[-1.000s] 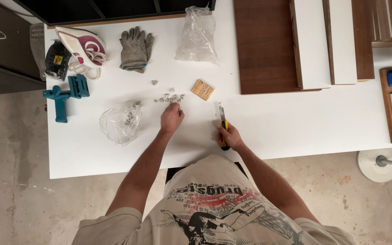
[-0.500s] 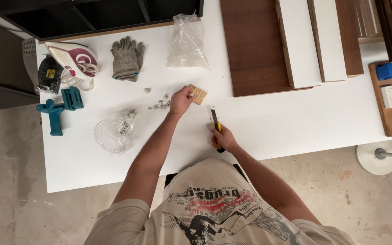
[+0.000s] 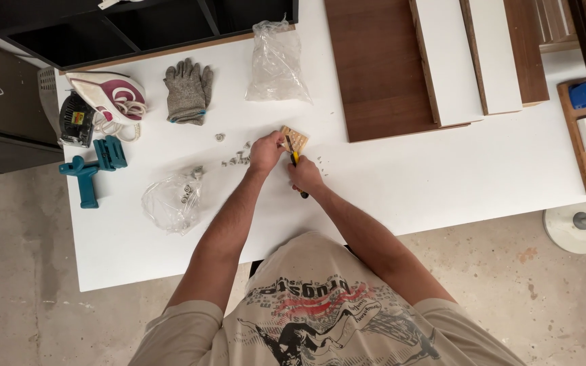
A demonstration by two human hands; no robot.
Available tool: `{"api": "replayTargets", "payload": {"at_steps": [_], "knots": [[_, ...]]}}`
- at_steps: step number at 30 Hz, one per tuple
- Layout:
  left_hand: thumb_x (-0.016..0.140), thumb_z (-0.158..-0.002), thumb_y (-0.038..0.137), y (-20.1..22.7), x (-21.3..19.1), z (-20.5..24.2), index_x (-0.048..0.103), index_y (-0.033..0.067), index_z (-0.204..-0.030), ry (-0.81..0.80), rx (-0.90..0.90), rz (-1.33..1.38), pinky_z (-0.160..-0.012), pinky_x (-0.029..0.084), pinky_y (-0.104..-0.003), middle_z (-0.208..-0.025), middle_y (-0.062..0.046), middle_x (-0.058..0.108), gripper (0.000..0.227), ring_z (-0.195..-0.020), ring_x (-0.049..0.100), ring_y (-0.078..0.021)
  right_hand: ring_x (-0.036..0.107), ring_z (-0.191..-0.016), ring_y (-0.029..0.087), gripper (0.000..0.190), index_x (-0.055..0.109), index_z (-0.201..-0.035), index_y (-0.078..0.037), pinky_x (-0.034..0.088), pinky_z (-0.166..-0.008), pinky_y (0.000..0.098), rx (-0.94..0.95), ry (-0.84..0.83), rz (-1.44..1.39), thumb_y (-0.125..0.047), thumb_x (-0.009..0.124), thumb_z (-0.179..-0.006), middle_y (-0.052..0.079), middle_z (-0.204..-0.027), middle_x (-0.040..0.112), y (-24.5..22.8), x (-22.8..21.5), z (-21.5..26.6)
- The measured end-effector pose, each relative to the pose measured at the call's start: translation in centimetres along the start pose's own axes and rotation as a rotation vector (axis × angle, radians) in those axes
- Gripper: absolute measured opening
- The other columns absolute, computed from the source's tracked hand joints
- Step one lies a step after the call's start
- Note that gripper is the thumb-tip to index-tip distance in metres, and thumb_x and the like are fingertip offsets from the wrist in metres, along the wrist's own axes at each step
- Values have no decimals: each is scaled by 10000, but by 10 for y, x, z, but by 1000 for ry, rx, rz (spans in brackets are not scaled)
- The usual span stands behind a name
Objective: The person uses a utility knife to scrape and sharpen the tips of several small screws on a wooden block. After finishing, they gather the screws and plastic packaging, walk to a trash bin to discard the waste, and return to the table to pick up a wooden board.
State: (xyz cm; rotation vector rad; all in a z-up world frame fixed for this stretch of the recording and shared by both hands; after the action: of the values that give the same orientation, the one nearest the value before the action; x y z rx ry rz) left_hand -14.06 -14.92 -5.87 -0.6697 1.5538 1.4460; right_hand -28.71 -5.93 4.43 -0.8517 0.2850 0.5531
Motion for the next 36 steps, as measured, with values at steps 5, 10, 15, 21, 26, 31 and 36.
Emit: {"api": "replayTargets", "payload": {"at_steps": [5, 10, 15, 21, 26, 31, 36], "knots": [[840, -828, 252, 3, -7, 3, 579, 210, -1097, -47, -40, -28, -906, 601, -417, -1022, 41, 788, 378, -1006, 753, -215, 702, -495, 196, 345, 543, -1143, -16, 629, -572, 330, -33, 1, 88, -317, 490, -985, 77, -732, 705, -5, 5, -8], [806, -871, 245, 16, -21, 5, 536, 191, -1084, -90, -50, -55, -926, 594, -430, -1027, 30, 790, 348, -1021, 751, -231, 697, -506, 194, 397, 541, -1230, 5, 627, -644, 366, -52, 31, 205, -308, 480, -994, 89, -772, 691, -6, 9, -10], [801, -867, 213, 18, -23, 4, 479, 166, -1065, -101, 34, -79, -878, 605, -446, -954, -13, 777, 381, -965, 758, -280, 758, -668, 323, 401, 561, -1189, -24, 610, -806, 466, -25, 33, 287, -360, 481, -986, 151, -852, 739, -11, 10, -7], [786, -869, 207, 8, -14, -1, 485, 171, -1052, -87, 91, -119, -839, 611, -460, -879, -45, 762, 354, -907, 766, -299, 720, -512, 233, 347, 574, -1136, -45, 632, -688, 398, 3, 14, 290, -333, 468, -974, 79, -753, 725, -15, 10, -14], [766, -889, 203, 15, -23, 8, 478, 167, -1049, -112, 86, -89, -834, 601, -475, -868, -83, 753, 331, -900, 760, -338, 706, -458, 214, 342, 621, -1007, 1, 627, -579, 361, 87, -56, 178, -300, 462, -973, 57, -626, 697, -11, 15, -24], [761, -899, 232, 11, -23, 7, 494, 174, -1042, -101, 89, -95, -836, 600, -473, -874, -97, 752, 309, -914, 760, -332, 707, -441, 222, 336, 649, -903, -6, 622, -518, 368, 123, -79, 84, -278, 463, -971, 59, -574, 687, -3, 18, -29], [780, -838, 180, -20, 8, -5, 640, 171, -1029, 76, 71, 145, -826, 610, -425, -945, -63, 728, 237, -927, 754, -285, 709, -489, 206, 323, 617, -988, 5, 606, -532, 329, 45, -45, -70, -293, 494, -992, 83, -639, 685, 3, 9, -6]]}}
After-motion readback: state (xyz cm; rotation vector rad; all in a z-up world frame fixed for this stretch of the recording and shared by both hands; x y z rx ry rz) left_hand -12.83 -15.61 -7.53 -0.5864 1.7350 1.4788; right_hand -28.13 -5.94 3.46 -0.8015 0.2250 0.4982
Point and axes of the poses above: each hand's wrist, its own z-axis away from the middle knuckle, its own x-axis out of the palm, y = z × x, the point moved 1 cm from there along -z, towards the middle knuckle
